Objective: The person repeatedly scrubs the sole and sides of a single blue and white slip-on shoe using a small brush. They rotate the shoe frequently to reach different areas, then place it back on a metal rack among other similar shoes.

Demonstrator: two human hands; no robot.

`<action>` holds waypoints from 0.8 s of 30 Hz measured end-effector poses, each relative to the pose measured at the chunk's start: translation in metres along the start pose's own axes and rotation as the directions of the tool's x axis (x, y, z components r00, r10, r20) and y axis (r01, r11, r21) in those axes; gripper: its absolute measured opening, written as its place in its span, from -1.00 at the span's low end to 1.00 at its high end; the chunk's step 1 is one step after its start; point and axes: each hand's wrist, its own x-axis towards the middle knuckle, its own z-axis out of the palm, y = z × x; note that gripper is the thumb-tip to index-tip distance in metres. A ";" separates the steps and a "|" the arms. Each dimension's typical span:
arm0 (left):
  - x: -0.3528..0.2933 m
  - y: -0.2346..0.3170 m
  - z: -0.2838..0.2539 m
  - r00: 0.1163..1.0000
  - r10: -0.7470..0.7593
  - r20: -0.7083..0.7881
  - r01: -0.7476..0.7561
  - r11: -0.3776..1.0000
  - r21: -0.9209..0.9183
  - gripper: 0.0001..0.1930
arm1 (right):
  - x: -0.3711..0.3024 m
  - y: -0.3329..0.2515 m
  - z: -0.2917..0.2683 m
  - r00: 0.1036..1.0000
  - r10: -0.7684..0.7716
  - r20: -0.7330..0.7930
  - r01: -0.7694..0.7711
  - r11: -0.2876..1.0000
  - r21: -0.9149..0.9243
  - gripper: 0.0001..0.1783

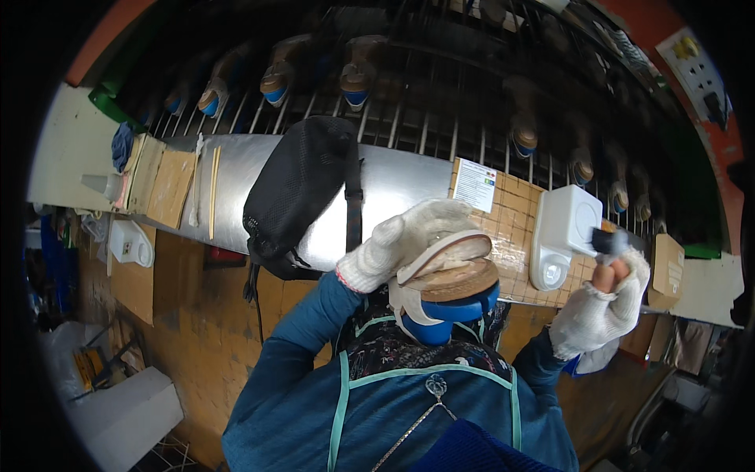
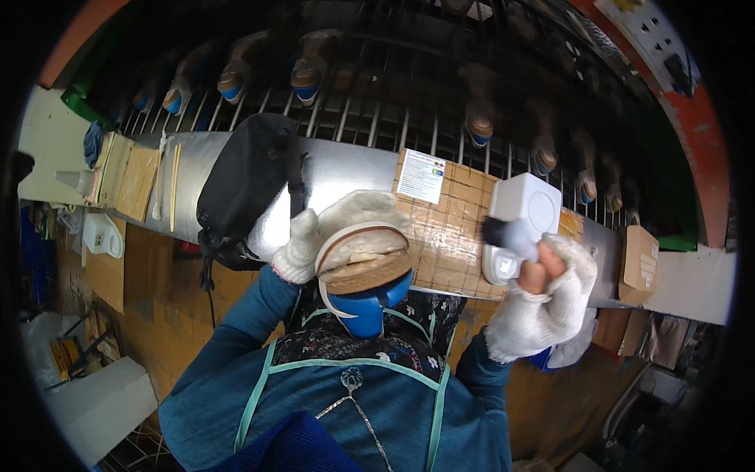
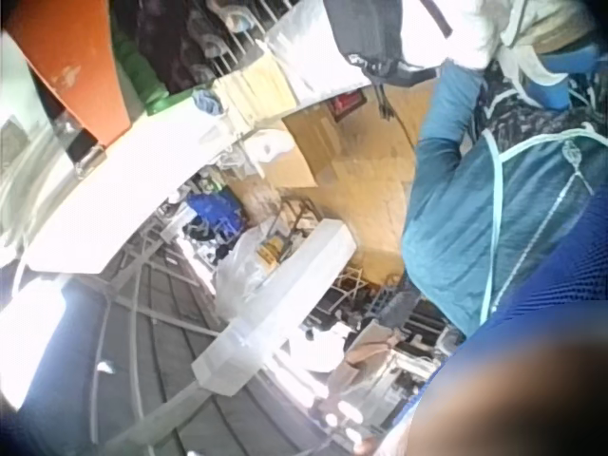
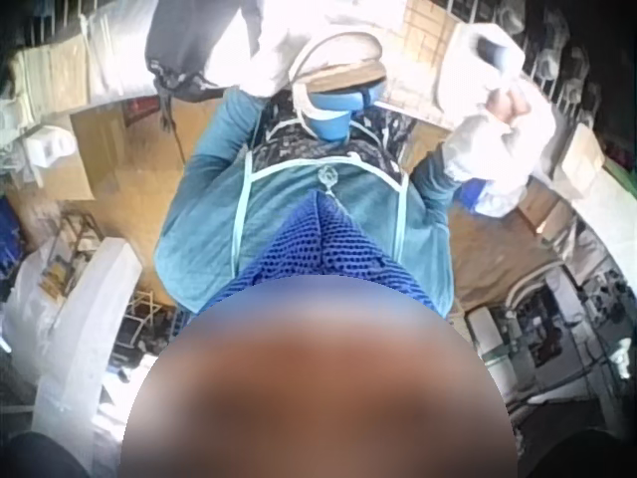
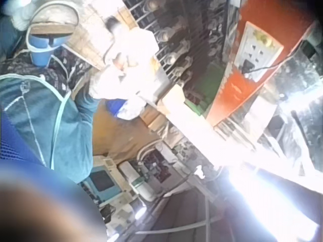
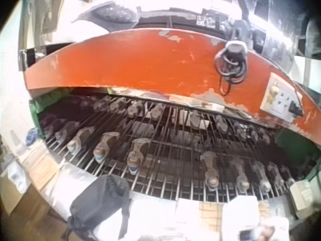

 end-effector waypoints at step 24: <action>0.014 -0.003 0.020 0.961 0.021 -0.277 0.137 0.832 0.538 0.05 | -0.008 0.028 -0.059 0.877 0.338 0.340 -0.335 0.940 -0.070 -0.78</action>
